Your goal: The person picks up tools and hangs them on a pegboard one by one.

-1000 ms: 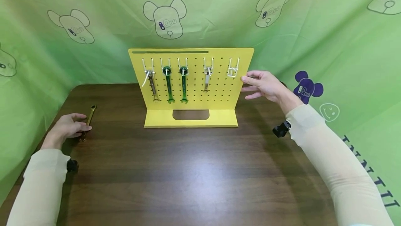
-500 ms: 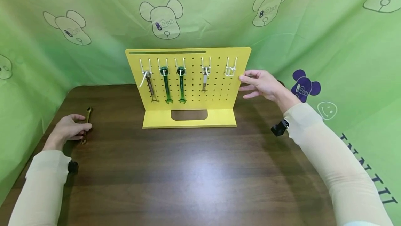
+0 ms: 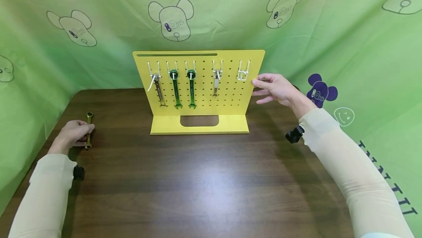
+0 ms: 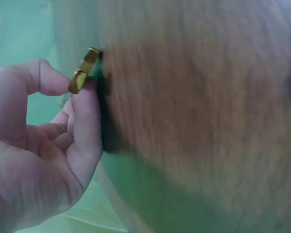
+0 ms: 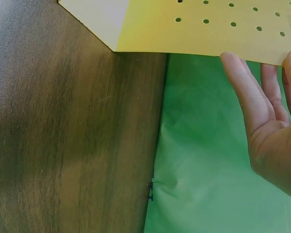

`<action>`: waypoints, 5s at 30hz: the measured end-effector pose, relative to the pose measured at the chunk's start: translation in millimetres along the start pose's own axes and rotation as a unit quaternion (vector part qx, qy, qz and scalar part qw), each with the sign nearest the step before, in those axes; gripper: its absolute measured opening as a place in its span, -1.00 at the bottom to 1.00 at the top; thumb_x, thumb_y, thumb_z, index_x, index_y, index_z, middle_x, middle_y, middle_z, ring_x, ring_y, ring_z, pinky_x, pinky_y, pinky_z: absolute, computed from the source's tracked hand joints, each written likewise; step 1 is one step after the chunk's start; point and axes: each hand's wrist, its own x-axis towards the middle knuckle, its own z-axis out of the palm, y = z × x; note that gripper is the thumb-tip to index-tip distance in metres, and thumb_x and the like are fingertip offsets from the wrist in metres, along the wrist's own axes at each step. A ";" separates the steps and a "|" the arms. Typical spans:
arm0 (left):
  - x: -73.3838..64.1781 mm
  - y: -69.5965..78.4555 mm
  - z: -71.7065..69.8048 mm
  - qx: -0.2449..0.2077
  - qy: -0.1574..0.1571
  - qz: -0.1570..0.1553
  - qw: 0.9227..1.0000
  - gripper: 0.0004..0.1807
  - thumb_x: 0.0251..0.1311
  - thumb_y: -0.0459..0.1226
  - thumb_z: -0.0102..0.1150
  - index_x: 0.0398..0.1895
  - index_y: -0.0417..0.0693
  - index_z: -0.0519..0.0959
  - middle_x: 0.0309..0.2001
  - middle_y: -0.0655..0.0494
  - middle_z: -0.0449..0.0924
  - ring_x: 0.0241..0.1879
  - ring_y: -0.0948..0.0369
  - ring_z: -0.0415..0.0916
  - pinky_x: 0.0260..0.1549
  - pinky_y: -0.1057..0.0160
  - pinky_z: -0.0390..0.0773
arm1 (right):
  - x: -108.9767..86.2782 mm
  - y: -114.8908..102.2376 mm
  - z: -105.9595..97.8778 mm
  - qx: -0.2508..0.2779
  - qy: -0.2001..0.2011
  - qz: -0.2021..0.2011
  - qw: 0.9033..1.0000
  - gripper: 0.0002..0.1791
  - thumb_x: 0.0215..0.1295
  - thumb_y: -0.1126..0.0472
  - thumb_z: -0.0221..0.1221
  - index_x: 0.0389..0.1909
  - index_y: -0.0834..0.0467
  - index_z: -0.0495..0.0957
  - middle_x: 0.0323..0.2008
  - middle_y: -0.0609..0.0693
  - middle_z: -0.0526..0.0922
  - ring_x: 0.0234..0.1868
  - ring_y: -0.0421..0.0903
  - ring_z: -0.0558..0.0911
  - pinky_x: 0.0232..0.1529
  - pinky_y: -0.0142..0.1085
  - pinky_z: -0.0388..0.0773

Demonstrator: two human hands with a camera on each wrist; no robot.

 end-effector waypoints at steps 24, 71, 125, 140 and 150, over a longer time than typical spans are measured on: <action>-15.5 82.0 60.5 -0.277 -0.246 0.230 0.900 -0.80 0.48 -0.50 -0.02 0.02 -0.08 0.44 -0.15 0.03 0.66 -0.16 0.06 0.68 -0.13 0.00 0.72 | 2.9 -1.1 2.9 0.007 -0.008 -0.004 1.000 -0.76 0.42 0.08 0.26 -0.04 0.12 0.59 -0.01 -0.02 0.67 -0.02 0.02 0.73 -0.11 0.04 0.69; -48.9 326.9 287.2 -0.340 -0.227 0.245 0.879 -0.61 0.28 -0.38 0.35 0.13 -0.34 0.54 -0.19 0.02 0.61 -0.23 0.17 0.61 -0.17 0.06 0.73 | -0.9 -1.3 0.1 -0.001 -0.003 0.003 1.000 -0.75 0.42 0.06 0.26 -0.02 0.11 0.58 -0.02 -0.04 0.67 -0.07 -0.02 0.75 -0.07 0.09 0.66; 3.1 306.6 328.6 -0.210 -0.203 0.129 0.948 -0.38 0.38 0.16 0.16 0.29 -0.05 0.54 0.15 -0.03 0.61 0.21 -0.11 0.52 0.24 -0.10 0.47 | 1.2 2.0 -3.8 0.004 -0.010 -0.004 1.000 -0.74 0.43 0.07 0.25 0.01 0.11 0.56 0.08 -0.05 0.60 -0.06 -0.04 0.75 -0.11 0.04 0.69; 8.8 296.2 328.8 -0.194 -0.267 0.085 0.940 -0.34 0.46 0.11 0.08 0.38 -0.19 0.45 0.29 -0.16 0.50 0.26 -0.09 0.47 0.16 0.01 0.56 | -2.2 2.1 -5.2 0.013 -0.003 -0.003 1.000 -0.81 0.43 0.10 0.25 -0.06 0.09 0.59 0.05 -0.05 0.60 -0.05 0.00 0.75 -0.06 0.11 0.65; -13.1 248.3 234.1 -0.013 -0.176 0.369 0.913 -0.53 0.40 -0.14 0.26 0.28 -0.15 0.53 0.15 0.00 0.59 0.09 0.08 0.57 0.05 0.18 0.62 | -9.2 -9.9 -0.6 -0.162 0.046 -0.082 0.982 -0.60 0.48 0.02 0.20 0.16 0.18 0.54 0.07 0.02 0.69 -0.03 -0.11 0.72 -0.04 -0.20 0.70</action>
